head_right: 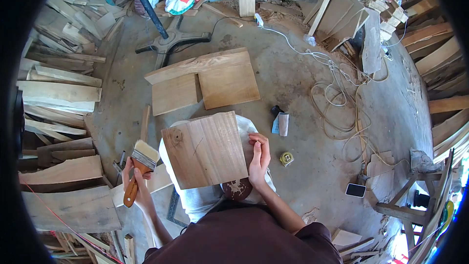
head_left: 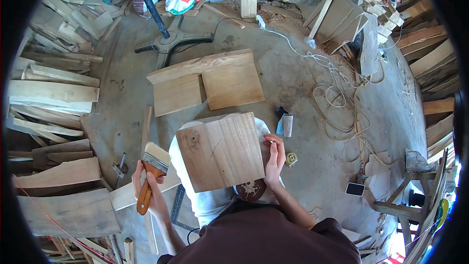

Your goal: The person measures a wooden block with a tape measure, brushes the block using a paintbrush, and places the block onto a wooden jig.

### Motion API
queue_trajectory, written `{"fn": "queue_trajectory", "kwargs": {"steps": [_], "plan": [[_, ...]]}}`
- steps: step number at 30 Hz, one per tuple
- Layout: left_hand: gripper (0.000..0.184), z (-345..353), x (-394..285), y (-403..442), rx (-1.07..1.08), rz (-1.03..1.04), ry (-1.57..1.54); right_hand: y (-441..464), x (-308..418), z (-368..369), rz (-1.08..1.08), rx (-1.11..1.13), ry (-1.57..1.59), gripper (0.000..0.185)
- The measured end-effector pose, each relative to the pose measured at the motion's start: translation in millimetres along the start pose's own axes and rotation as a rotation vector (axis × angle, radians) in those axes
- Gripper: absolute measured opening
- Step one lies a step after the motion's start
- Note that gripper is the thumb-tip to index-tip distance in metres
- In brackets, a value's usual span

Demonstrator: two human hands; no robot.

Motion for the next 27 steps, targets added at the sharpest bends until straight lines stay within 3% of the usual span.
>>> {"fn": "queue_trajectory", "kwargs": {"steps": [4, 7, 13, 16, 24, 27], "plan": [[0.037, 14, -18, -3, -0.046, -0.039, -0.109, -1, 1, 1, -0.005, 0.002, 0.001, 0.027], [0.037, 51, -37, -15, 0.06, -0.033, -0.283, -1, 3, 1, -0.006, 0.002, -0.008, 0.027], [0.043, 136, -67, -64, 0.528, -0.186, -0.653, -1, -2, -1, 0.007, 0.007, 0.005, 0.027], [0.043, 164, -75, -89, 0.715, -0.242, -0.657, -3, 0, 0, 0.038, 0.019, 0.029, 0.026], [0.039, 149, -51, -84, 0.643, -0.1, -0.547, -1, 3, 0, 0.004, 0.001, 0.007, 0.026], [0.038, 120, -30, -70, 0.561, -0.262, -0.532, -1, 5, 1, 0.001, -0.005, -0.003, 0.026]]}}
Point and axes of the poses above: each hand's wrist, its own y-axis towards the middle knuckle, its own z-axis out of the palm, x = y × z, the point moved 9 cm from there along y, towards the middle knuckle, and after that the axes turned 8 degrees about z, right-handed, at the moved point
